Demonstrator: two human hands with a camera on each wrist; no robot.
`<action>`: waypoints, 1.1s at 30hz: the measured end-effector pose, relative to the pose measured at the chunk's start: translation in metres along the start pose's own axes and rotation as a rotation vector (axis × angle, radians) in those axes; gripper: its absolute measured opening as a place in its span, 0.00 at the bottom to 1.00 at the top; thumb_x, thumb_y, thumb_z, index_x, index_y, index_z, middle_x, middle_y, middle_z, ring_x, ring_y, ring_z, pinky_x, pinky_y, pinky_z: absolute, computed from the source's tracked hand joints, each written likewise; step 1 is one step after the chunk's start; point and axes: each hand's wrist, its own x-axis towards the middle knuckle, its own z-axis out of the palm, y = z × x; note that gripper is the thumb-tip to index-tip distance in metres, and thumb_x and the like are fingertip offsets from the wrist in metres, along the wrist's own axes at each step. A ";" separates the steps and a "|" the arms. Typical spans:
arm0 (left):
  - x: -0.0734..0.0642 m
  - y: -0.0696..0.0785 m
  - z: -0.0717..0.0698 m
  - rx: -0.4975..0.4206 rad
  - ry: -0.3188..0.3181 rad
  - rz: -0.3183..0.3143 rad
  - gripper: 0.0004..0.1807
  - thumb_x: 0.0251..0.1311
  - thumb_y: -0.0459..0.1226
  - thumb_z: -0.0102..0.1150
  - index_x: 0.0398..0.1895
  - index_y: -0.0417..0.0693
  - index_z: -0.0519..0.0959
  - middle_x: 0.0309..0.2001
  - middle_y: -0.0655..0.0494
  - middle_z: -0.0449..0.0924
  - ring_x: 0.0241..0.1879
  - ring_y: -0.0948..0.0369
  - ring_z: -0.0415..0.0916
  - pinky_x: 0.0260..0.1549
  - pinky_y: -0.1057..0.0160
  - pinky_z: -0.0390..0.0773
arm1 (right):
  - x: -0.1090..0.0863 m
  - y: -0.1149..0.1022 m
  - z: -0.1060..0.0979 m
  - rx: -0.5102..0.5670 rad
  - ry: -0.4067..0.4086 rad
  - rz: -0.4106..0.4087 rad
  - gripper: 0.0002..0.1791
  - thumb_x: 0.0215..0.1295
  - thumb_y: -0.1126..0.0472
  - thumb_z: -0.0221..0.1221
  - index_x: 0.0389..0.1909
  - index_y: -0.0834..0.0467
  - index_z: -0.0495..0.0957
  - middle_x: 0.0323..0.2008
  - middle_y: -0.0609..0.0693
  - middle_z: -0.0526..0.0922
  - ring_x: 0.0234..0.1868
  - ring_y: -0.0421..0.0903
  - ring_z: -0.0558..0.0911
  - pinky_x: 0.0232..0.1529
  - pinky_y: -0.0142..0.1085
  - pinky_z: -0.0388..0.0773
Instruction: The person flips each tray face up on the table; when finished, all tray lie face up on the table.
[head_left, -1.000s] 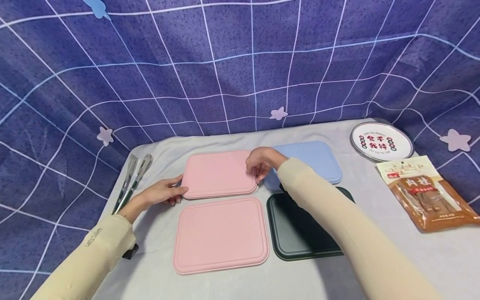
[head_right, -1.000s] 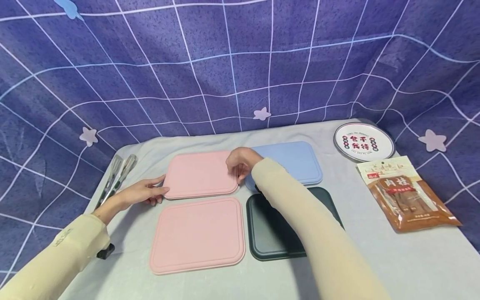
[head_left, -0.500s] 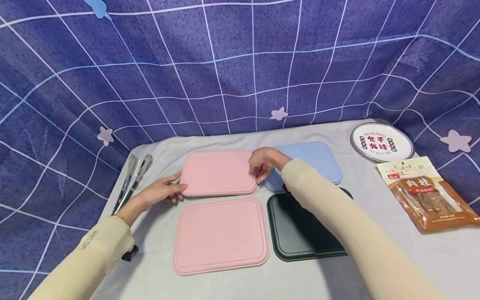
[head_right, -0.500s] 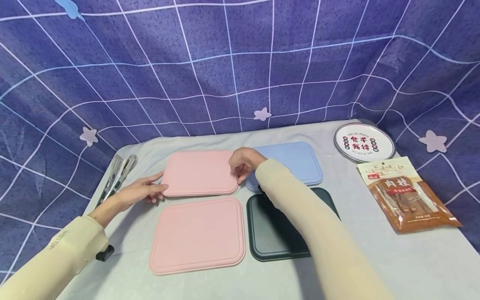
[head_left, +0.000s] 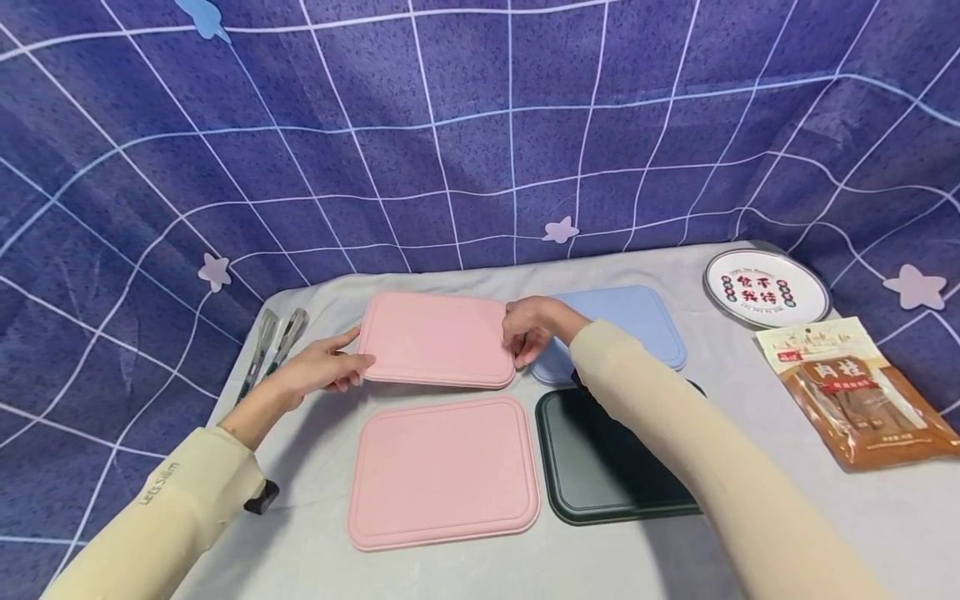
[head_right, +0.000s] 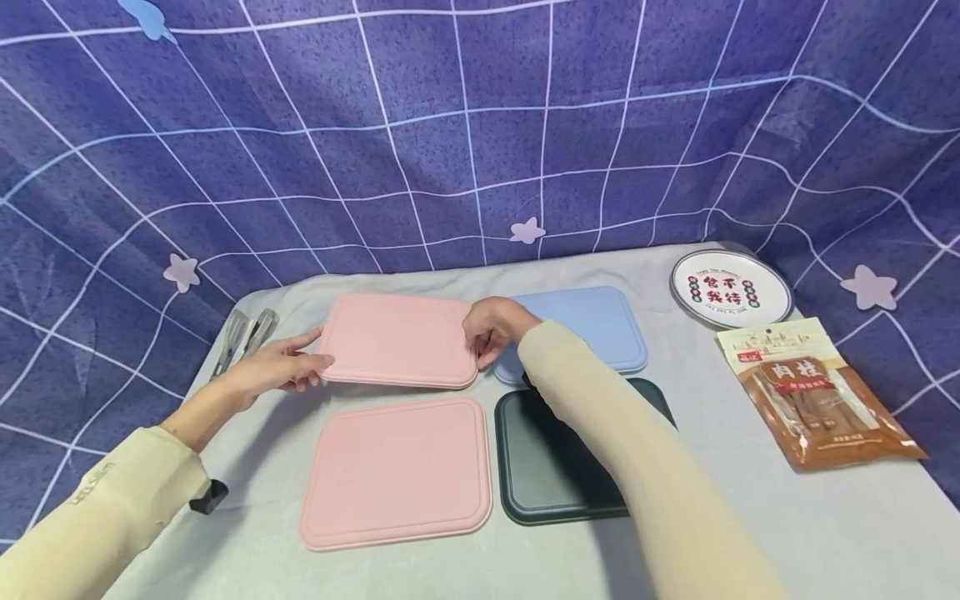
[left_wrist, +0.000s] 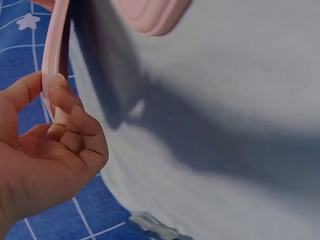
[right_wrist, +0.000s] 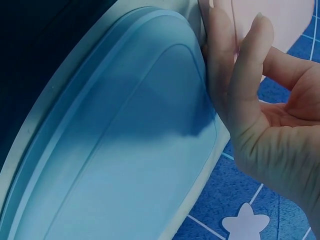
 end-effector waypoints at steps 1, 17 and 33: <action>-0.001 0.003 -0.001 0.000 0.003 0.002 0.49 0.67 0.49 0.60 0.82 0.47 0.44 0.26 0.62 0.78 0.26 0.66 0.72 0.31 0.67 0.76 | 0.000 0.001 0.000 0.005 0.000 -0.005 0.31 0.72 0.67 0.52 0.72 0.63 0.50 0.40 0.63 0.78 0.27 0.49 0.85 0.27 0.32 0.84; -0.012 0.056 -0.007 0.037 0.085 0.133 0.47 0.63 0.41 0.61 0.80 0.43 0.47 0.22 0.62 0.71 0.23 0.68 0.68 0.24 0.70 0.70 | -0.002 0.003 0.004 0.014 0.023 -0.036 0.20 0.66 0.67 0.56 0.55 0.62 0.60 0.41 0.62 0.77 0.25 0.47 0.83 0.26 0.33 0.83; -0.024 0.088 -0.004 0.198 0.216 0.180 0.44 0.63 0.41 0.61 0.79 0.42 0.53 0.21 0.62 0.70 0.21 0.67 0.66 0.21 0.67 0.65 | 0.001 0.001 0.005 0.027 0.006 -0.069 0.20 0.65 0.67 0.57 0.54 0.60 0.61 0.39 0.61 0.76 0.25 0.48 0.82 0.27 0.34 0.84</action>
